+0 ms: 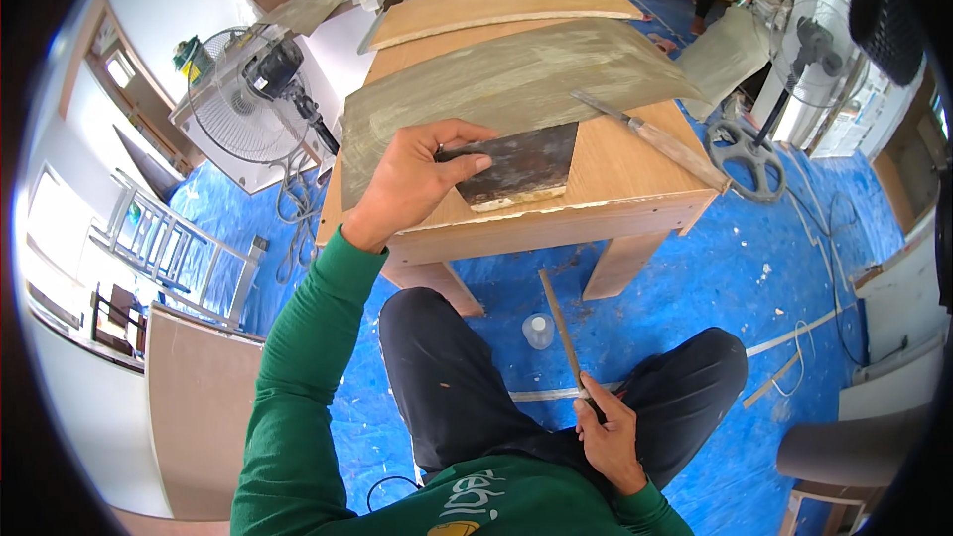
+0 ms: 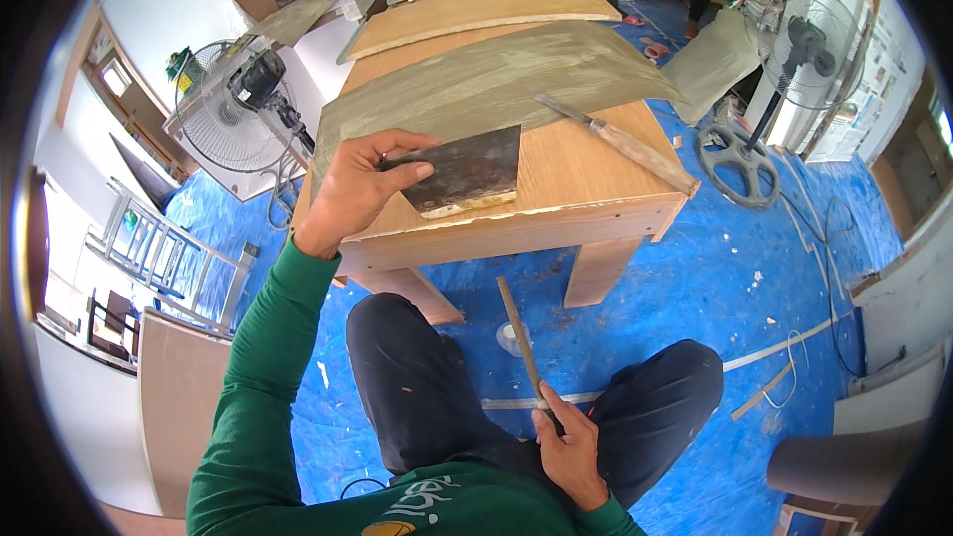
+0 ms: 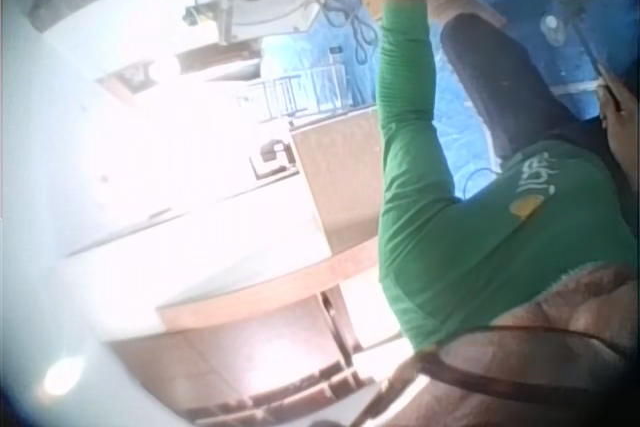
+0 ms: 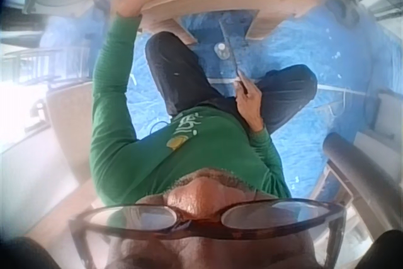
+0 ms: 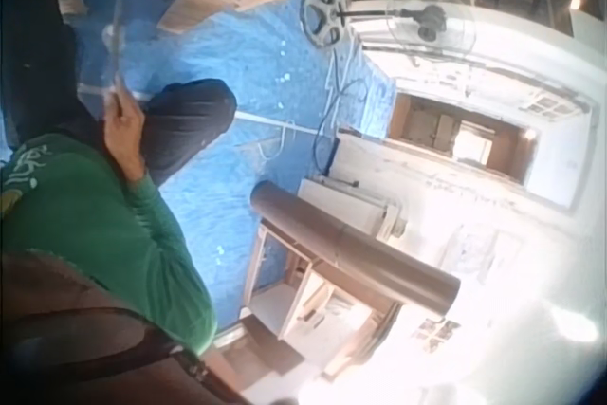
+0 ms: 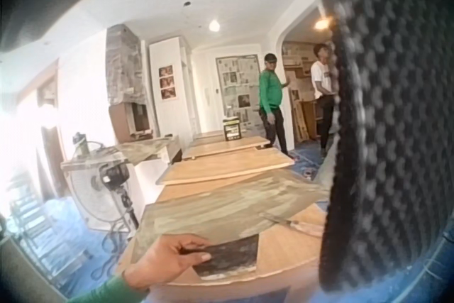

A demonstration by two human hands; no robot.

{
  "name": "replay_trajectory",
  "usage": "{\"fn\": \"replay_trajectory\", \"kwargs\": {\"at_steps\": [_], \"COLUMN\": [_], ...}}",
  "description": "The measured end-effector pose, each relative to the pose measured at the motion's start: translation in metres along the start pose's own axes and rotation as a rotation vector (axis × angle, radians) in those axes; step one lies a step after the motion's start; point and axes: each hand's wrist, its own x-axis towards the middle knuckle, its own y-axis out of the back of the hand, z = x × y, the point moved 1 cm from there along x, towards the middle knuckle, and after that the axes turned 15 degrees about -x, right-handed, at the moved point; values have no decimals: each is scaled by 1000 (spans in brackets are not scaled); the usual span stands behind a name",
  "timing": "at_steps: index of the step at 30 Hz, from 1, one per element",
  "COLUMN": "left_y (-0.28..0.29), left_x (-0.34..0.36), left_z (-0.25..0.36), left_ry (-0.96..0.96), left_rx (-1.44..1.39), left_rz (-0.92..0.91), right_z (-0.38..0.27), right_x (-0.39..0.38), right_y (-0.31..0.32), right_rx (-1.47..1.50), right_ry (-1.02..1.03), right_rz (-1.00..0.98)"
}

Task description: The person uses a small chisel and a metal plate to scrape and smooth the surface of a wooden cabinet door, then cleans the metal plate with another tool.

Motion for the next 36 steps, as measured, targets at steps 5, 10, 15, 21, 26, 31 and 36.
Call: {"fn": "replay_trajectory", "kwargs": {"at_steps": [5, 10, 15, 21, 26, 31, 36], "left_y": [-1, -2, -2, 0, 0, 3, 3], "left_x": [-2, -2, -3, -1, 2, 3, 6], "left_z": [-1, -1, 1, -12, -17, -20, -24], "left_ry": [-20, -22, -18, 19, -30, -30, -44], "left_rx": [18, 2, 4, -41, -19, -7, -35], "left_rz": [22, 23, 18, 50, 57, 58, 57], "right_z": [1, 2, 1, 1, 4, 3, -3], "right_x": [-1, -1, -1, -1, -1, -1, 1], "right_y": [1, 1, 0, -2, -2, -2, -1], "right_rx": [0, -9, -14, -16, -14, -24, -58], "right_ry": [-3, -20, -19, -21, -31, -23, -21], "right_rz": [-7, -24, -19, -25, -25, -30, -30]}}
